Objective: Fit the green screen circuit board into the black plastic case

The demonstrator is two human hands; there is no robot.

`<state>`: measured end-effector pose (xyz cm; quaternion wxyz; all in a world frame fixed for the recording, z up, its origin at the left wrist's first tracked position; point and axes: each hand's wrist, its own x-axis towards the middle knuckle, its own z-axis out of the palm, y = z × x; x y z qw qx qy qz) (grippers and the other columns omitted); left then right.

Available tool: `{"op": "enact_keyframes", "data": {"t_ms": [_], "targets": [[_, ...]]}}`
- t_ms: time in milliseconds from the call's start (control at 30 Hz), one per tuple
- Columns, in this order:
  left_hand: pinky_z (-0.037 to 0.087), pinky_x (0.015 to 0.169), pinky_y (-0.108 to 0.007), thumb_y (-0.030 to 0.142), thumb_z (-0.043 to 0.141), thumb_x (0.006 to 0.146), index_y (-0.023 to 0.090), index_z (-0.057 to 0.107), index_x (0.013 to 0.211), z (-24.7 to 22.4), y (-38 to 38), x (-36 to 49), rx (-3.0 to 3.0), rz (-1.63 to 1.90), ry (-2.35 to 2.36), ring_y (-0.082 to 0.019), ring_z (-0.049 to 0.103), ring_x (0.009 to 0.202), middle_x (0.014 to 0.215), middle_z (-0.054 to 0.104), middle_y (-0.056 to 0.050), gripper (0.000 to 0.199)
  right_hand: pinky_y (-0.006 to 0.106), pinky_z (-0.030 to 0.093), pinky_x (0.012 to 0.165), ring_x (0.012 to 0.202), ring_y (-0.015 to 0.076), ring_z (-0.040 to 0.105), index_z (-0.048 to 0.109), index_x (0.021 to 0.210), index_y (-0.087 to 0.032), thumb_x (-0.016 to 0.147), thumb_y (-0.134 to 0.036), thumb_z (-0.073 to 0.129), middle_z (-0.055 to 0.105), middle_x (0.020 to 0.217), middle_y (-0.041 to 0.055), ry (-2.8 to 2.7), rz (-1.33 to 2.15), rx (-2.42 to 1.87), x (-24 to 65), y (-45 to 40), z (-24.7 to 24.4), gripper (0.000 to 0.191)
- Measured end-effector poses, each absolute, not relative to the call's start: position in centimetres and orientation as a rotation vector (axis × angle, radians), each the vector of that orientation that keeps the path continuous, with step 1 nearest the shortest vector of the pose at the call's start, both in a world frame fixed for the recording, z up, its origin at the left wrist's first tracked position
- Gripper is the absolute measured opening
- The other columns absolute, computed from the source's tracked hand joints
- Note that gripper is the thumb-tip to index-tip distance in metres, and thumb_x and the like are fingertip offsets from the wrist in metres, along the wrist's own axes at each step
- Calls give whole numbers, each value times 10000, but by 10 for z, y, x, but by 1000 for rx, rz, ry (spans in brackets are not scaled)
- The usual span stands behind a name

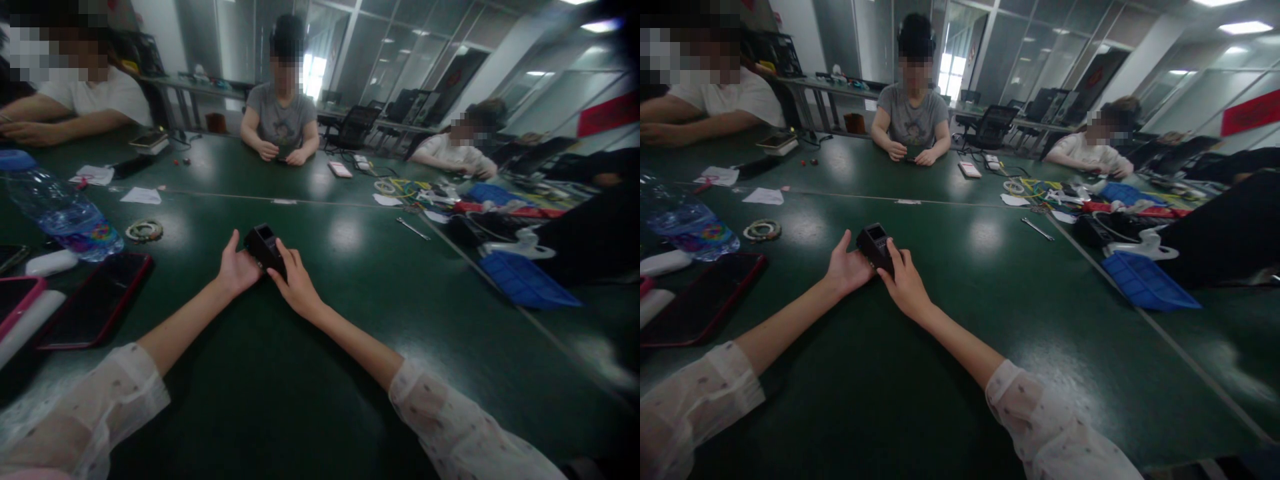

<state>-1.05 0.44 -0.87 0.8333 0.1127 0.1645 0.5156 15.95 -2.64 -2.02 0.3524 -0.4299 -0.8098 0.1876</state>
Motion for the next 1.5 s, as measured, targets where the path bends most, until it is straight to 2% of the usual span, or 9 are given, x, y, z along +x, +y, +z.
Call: {"op": "enact_keyframes", "data": {"t_ms": [300, 600, 967, 1133, 1333, 1500], "targets": [[369, 1082, -465, 592, 423, 934, 92, 528, 1341, -6, 4, -9, 256, 1080, 332, -326, 620, 1131, 1146, 689, -178, 653, 495, 540, 918, 1062, 248, 564, 219, 1505, -262, 940, -275, 521, 466, 1259, 135, -2125, 518, -1058, 159, -25, -19, 641], [358, 1101, -452, 556, 430, 944, 114, 520, 1367, -7, 5, -7, 261, 1065, 349, -316, 621, 1140, 1171, 689, -166, 618, 492, 535, 937, 1094, 252, 561, 271, 1476, -254, 910, -211, 544, 498, 1262, 131, -2087, 542, -1051, 160, -25, -17, 630], [361, 1103, -447, 541, 433, 950, 86, 618, 1205, -4, 3, -8, 289, 1046, 309, -306, 617, 1144, 1123, 698, -169, 553, 512, 438, 1080, 1291, 276, 494, 324, 1443, -261, 881, -216, 597, 473, 1402, 126, -2010, 588, -945, 163, -18, -22, 627], [366, 1095, -448, 559, 412, 953, 99, 642, 1131, -5, 3, -11, 325, 1016, 256, -305, 614, 1151, 1114, 699, -158, 544, 520, 425, 1088, 1299, 276, 493, 327, 1441, -266, 879, -245, 609, 474, 1412, 123, -1998, 628, -938, 164, -18, -23, 628], [361, 1088, -457, 566, 442, 944, 119, 620, 1154, -5, 2, -12, 367, 984, 225, -306, 590, 1190, 1144, 686, -146, 525, 504, 412, 1092, 1316, 273, 482, 336, 1432, -252, 883, -291, 620, 461, 1430, 128, -1970, 676, -932, 165, -17, -22, 619], [374, 1070, -457, 575, 426, 954, 130, 618, 1155, -5, 2, -12, 409, 957, 216, -304, 585, 1197, 1150, 683, -139, 525, 478, 432, 1062, 1255, 267, 533, 387, 1389, -244, 864, -320, 655, 513, 1370, 120, -1902, 747, -942, 167, -17, -18, 595]]}}
